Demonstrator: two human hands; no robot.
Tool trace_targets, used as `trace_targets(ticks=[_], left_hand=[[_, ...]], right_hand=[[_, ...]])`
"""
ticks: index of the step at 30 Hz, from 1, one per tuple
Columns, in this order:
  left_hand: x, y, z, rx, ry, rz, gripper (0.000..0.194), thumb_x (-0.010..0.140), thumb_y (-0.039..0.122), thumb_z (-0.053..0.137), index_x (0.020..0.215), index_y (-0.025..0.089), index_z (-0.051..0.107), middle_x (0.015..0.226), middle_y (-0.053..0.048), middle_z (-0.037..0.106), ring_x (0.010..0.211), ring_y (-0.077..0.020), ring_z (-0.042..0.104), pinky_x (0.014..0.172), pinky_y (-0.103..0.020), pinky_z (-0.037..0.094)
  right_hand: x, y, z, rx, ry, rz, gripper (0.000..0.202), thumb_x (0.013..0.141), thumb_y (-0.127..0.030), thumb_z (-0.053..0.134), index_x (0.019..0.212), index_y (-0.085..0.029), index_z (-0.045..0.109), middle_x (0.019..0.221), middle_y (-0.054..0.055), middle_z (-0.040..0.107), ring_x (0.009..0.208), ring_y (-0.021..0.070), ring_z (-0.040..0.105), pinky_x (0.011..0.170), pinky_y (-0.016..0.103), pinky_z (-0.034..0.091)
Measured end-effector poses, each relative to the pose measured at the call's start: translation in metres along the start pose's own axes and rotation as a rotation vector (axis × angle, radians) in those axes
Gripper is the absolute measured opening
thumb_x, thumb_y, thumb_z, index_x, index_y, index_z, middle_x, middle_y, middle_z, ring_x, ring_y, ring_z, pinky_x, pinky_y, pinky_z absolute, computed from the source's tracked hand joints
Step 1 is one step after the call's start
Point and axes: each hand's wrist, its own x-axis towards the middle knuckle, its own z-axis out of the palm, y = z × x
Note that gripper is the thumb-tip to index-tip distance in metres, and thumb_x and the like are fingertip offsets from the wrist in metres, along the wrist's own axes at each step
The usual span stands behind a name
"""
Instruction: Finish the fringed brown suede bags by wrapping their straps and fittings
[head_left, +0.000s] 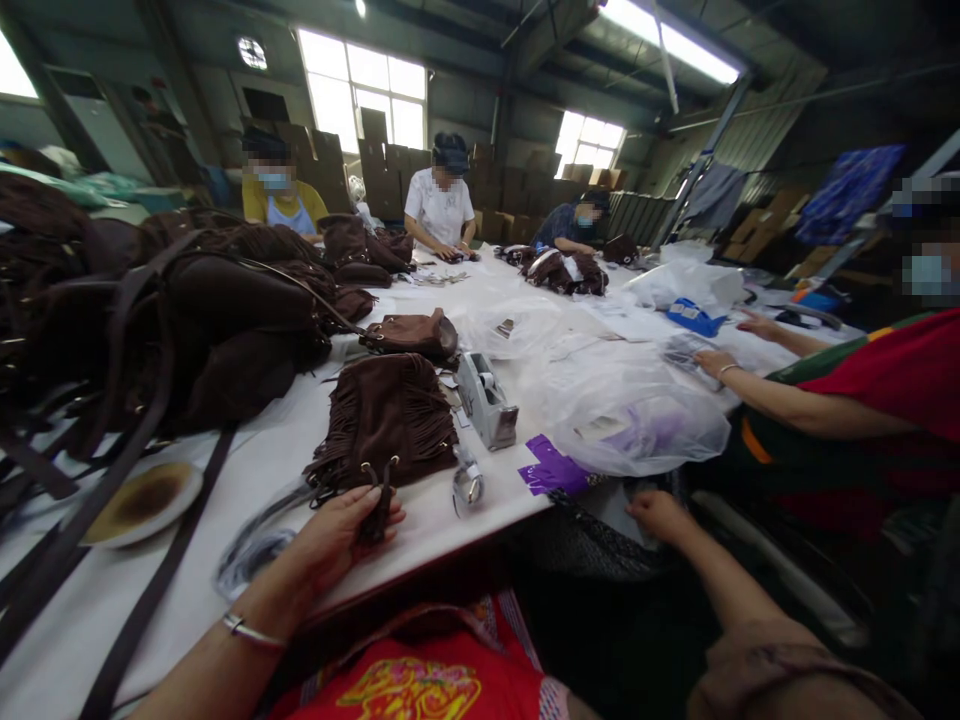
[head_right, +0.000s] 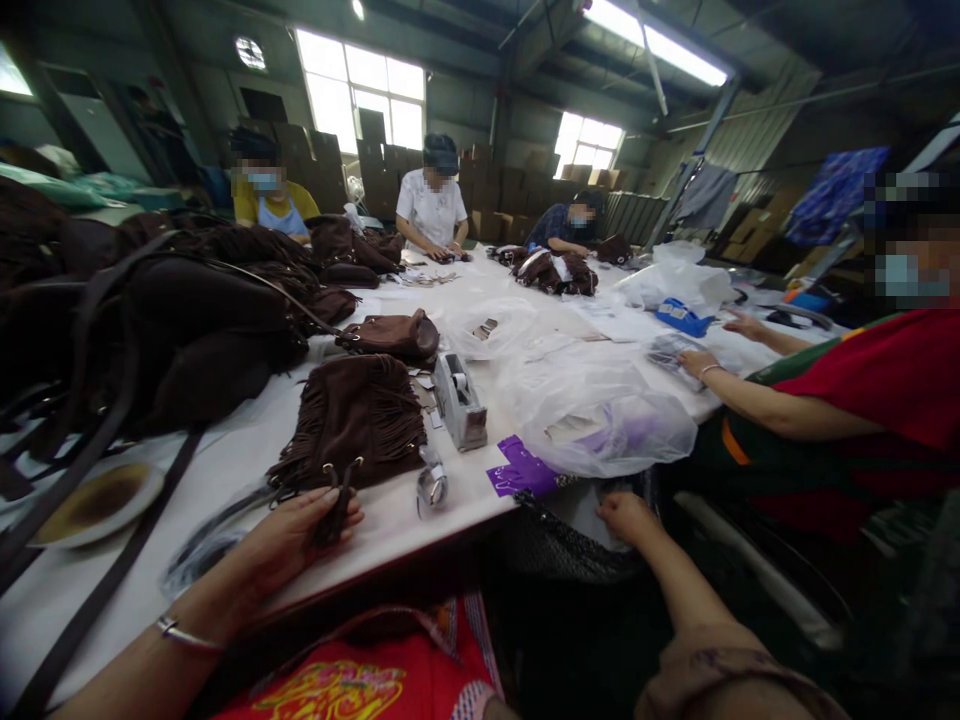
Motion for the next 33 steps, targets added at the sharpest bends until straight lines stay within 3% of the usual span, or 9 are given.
trace_targets(ticks=[3, 8, 12, 16, 19, 22, 27, 30, 33], left_hand=[[-0.001, 0.002, 0.002, -0.007, 0.009, -0.009, 0.009, 0.087, 0.017, 0.066, 0.093, 0.011, 0.067, 0.092, -0.013, 0.071, 0.081, -0.0217, 0.072, 0.065, -0.031, 0.062], [-0.002, 0.004, 0.003, -0.015, 0.013, -0.013, 0.009, 0.085, 0.015, 0.067, 0.093, 0.012, 0.066, 0.091, -0.012, 0.071, 0.08, -0.0208, 0.072, 0.063, -0.029, 0.061], [-0.005, 0.006, 0.004, -0.014, 0.005, -0.029, 0.012, 0.084, 0.018, 0.069, 0.093, 0.012, 0.065, 0.084, -0.01, 0.07, 0.074, -0.0179, 0.07, 0.06, -0.027, 0.059], [-0.007, 0.004, 0.006, -0.032, -0.029, -0.037, 0.018, 0.084, 0.027, 0.071, 0.092, 0.013, 0.063, 0.072, -0.004, 0.065, 0.065, -0.0148, 0.066, 0.052, -0.022, 0.053], [-0.009, 0.001, 0.009, -0.048, -0.09, -0.025, 0.029, 0.086, 0.04, 0.068, 0.089, 0.012, 0.062, 0.067, -0.002, 0.061, 0.056, -0.0113, 0.06, 0.048, -0.019, 0.046], [-0.009, 0.001, 0.008, -0.082, -0.112, -0.01, 0.046, 0.081, 0.057, 0.067, 0.088, 0.012, 0.063, 0.074, -0.005, 0.065, 0.061, -0.0137, 0.061, 0.052, -0.024, 0.048], [-0.011, 0.0, 0.0, -0.09, -0.13, 0.073, 0.049, 0.059, 0.049, 0.085, 0.082, 0.013, 0.063, 0.077, -0.003, 0.065, 0.066, -0.0158, 0.06, 0.06, -0.029, 0.051], [-0.013, -0.004, -0.004, -0.036, -0.104, 0.101, 0.044, 0.049, 0.034, 0.089, 0.076, 0.013, 0.061, 0.068, 0.0, 0.061, 0.059, -0.0125, 0.056, 0.057, -0.025, 0.046], [-0.011, -0.009, -0.004, -0.004, -0.117, 0.09, 0.039, 0.053, 0.033, 0.085, 0.077, 0.013, 0.062, 0.067, 0.0, 0.061, 0.057, -0.0121, 0.056, 0.056, -0.025, 0.045]], right_hand=[[-0.004, 0.001, -0.02, 0.039, -0.002, -0.004, 0.022, 0.073, -0.03, 0.063, 0.053, -0.021, 0.064, 0.056, 0.003, 0.064, 0.061, 0.0182, 0.061, 0.061, 0.027, 0.043], [-0.012, -0.002, -0.058, 0.07, 0.227, 0.079, 0.018, 0.078, -0.032, 0.051, 0.07, -0.02, 0.063, 0.074, 0.01, 0.068, 0.079, 0.0247, 0.065, 0.069, 0.031, 0.045], [-0.042, -0.046, -0.076, 0.498, 0.247, 0.044, 0.028, 0.08, -0.044, 0.054, 0.09, -0.018, 0.063, 0.079, 0.008, 0.07, 0.072, 0.0228, 0.064, 0.063, 0.03, 0.048], [-0.09, -0.148, -0.071, 1.208, -0.097, -0.018, 0.046, 0.07, -0.047, 0.077, 0.106, -0.023, 0.062, 0.076, 0.001, 0.069, 0.061, 0.0173, 0.061, 0.056, 0.027, 0.049], [-0.122, -0.23, -0.049, 1.387, -0.304, -0.107, 0.062, 0.063, -0.039, 0.086, 0.119, -0.024, 0.063, 0.077, -0.001, 0.068, 0.066, 0.0144, 0.062, 0.06, 0.023, 0.051], [-0.142, -0.284, -0.013, 1.435, -0.454, -0.182, 0.07, 0.06, -0.035, 0.089, 0.124, -0.024, 0.063, 0.082, -0.002, 0.069, 0.069, 0.0113, 0.062, 0.061, 0.019, 0.051], [-0.153, -0.299, 0.038, 1.24, -0.572, -0.195, 0.071, 0.058, -0.038, 0.089, 0.123, -0.02, 0.063, 0.08, 0.0, 0.072, 0.07, 0.0155, 0.065, 0.061, 0.023, 0.053], [-0.155, -0.296, 0.041, 1.183, -0.69, -0.132, 0.067, 0.057, -0.038, 0.09, 0.116, -0.019, 0.066, 0.083, 0.003, 0.075, 0.075, 0.0208, 0.069, 0.066, 0.029, 0.056], [-0.158, -0.306, 0.038, 1.197, -0.951, -0.046, 0.052, 0.063, -0.04, 0.086, 0.106, -0.017, 0.07, 0.094, 0.01, 0.076, 0.081, 0.0263, 0.072, 0.07, 0.036, 0.058]])
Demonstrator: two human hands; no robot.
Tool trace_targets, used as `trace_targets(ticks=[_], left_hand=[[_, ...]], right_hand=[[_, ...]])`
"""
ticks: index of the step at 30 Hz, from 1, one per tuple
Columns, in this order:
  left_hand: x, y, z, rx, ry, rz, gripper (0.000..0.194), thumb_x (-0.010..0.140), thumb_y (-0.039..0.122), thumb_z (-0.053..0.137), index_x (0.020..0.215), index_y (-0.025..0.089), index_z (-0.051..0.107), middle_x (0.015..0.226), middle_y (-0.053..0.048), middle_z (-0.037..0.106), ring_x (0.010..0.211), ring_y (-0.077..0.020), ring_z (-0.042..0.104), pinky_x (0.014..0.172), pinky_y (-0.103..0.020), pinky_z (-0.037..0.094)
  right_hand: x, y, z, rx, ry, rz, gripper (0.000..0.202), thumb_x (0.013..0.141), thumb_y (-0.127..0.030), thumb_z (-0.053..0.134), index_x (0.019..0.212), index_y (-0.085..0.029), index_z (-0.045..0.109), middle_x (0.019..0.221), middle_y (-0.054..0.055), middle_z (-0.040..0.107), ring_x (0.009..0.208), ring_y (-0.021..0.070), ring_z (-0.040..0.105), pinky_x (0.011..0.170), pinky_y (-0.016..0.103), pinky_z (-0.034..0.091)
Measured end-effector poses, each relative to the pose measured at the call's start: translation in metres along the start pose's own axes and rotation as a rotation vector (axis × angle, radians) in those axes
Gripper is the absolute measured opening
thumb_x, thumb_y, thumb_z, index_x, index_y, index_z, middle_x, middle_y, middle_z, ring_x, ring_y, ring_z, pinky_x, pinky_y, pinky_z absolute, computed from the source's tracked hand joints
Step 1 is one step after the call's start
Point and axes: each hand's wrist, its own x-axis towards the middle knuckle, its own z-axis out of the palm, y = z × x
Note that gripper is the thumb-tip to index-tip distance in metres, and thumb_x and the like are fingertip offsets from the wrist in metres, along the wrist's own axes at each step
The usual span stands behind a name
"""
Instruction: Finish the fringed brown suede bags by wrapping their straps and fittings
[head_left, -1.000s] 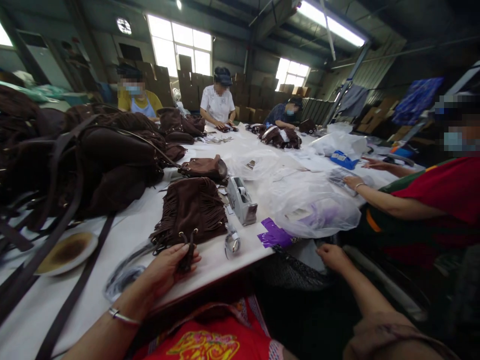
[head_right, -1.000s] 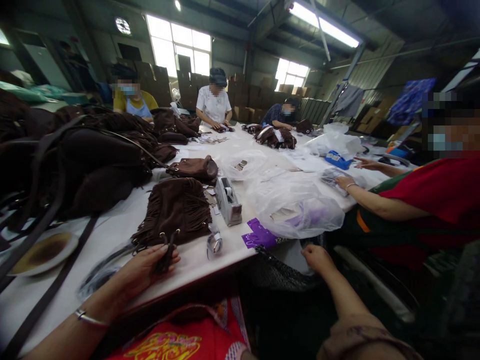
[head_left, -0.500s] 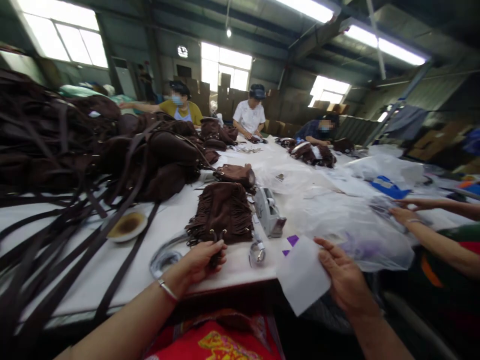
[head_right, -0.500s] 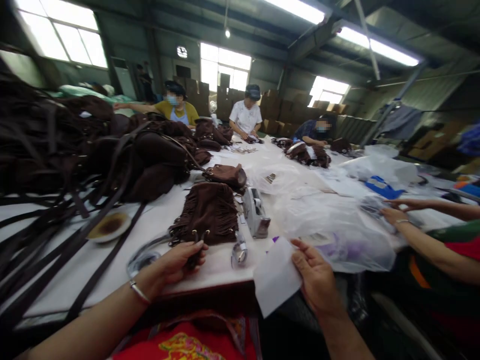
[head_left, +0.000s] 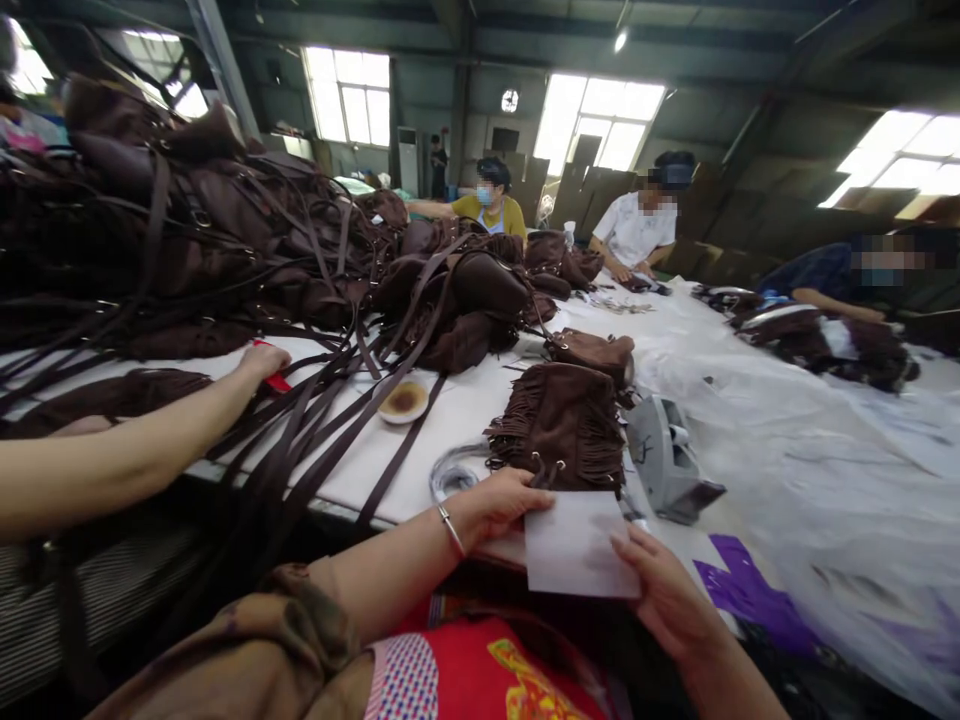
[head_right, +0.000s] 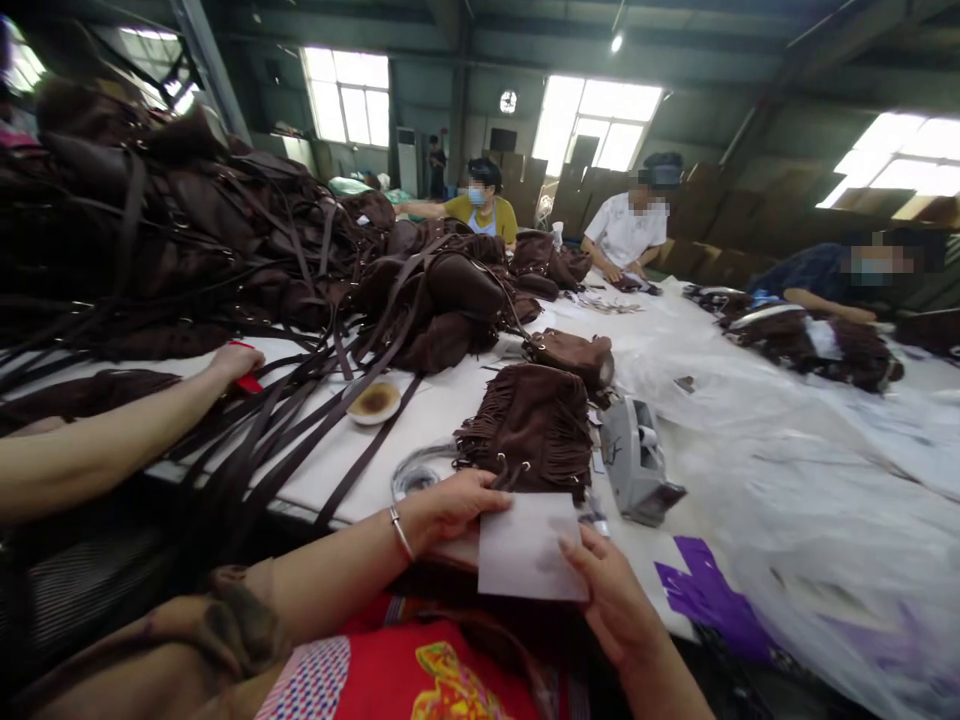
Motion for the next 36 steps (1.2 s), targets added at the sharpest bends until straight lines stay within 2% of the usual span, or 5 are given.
trace_targets(ticks=[11, 20, 24, 30, 36], left_hand=[[-0.025, 0.018, -0.003, 0.842, 0.277, 0.419, 0.028, 0.079, 0.025, 0.065, 0.106, 0.015, 0.065, 0.067, -0.003, 0.065, 0.061, -0.0174, 0.059, 0.061, -0.028, 0.044], [-0.06, 0.006, 0.014, 1.219, 0.296, 0.6, 0.029, 0.09, 0.035, 0.056, 0.108, 0.016, 0.067, 0.097, -0.016, 0.066, 0.088, -0.0265, 0.061, 0.081, -0.035, 0.045], [-0.07, 0.008, 0.003, 1.098, 0.231, 0.633, 0.034, 0.088, 0.04, 0.06, 0.112, 0.017, 0.067, 0.096, -0.012, 0.066, 0.087, -0.0239, 0.061, 0.083, -0.033, 0.046], [-0.043, 0.019, -0.02, 0.424, 0.617, 0.32, 0.022, 0.092, 0.031, 0.046, 0.097, 0.016, 0.062, 0.08, -0.006, 0.062, 0.068, -0.0146, 0.059, 0.057, -0.023, 0.046], [-0.017, 0.019, -0.023, 0.086, 0.387, 0.054, 0.014, 0.072, 0.024, 0.064, 0.066, 0.015, 0.055, 0.053, 0.003, 0.048, 0.043, -0.0057, 0.039, 0.04, -0.016, 0.026]], right_hand=[[0.004, 0.005, -0.009, -0.212, 0.221, 0.029, 0.048, 0.056, -0.037, 0.085, 0.099, -0.019, 0.074, 0.082, 0.007, 0.077, 0.071, 0.0265, 0.072, 0.064, 0.034, 0.056], [0.05, 0.014, 0.061, 0.229, 0.002, -0.024, 0.041, 0.059, -0.04, 0.087, 0.089, -0.017, 0.071, 0.079, 0.005, 0.077, 0.07, 0.0232, 0.071, 0.066, 0.034, 0.057], [0.055, 0.013, 0.06, 0.186, -0.007, -0.035, 0.046, 0.058, -0.035, 0.089, 0.096, -0.016, 0.071, 0.085, 0.005, 0.077, 0.07, 0.0219, 0.071, 0.065, 0.033, 0.057], [0.057, 0.006, 0.049, 0.136, 0.045, -0.013, 0.05, 0.051, -0.029, 0.09, 0.096, -0.017, 0.071, 0.08, 0.005, 0.077, 0.067, 0.0244, 0.071, 0.063, 0.036, 0.059], [0.054, 0.004, 0.047, 0.115, 0.037, -0.002, 0.048, 0.051, -0.03, 0.09, 0.094, -0.018, 0.071, 0.079, 0.005, 0.077, 0.067, 0.025, 0.072, 0.064, 0.035, 0.059]])
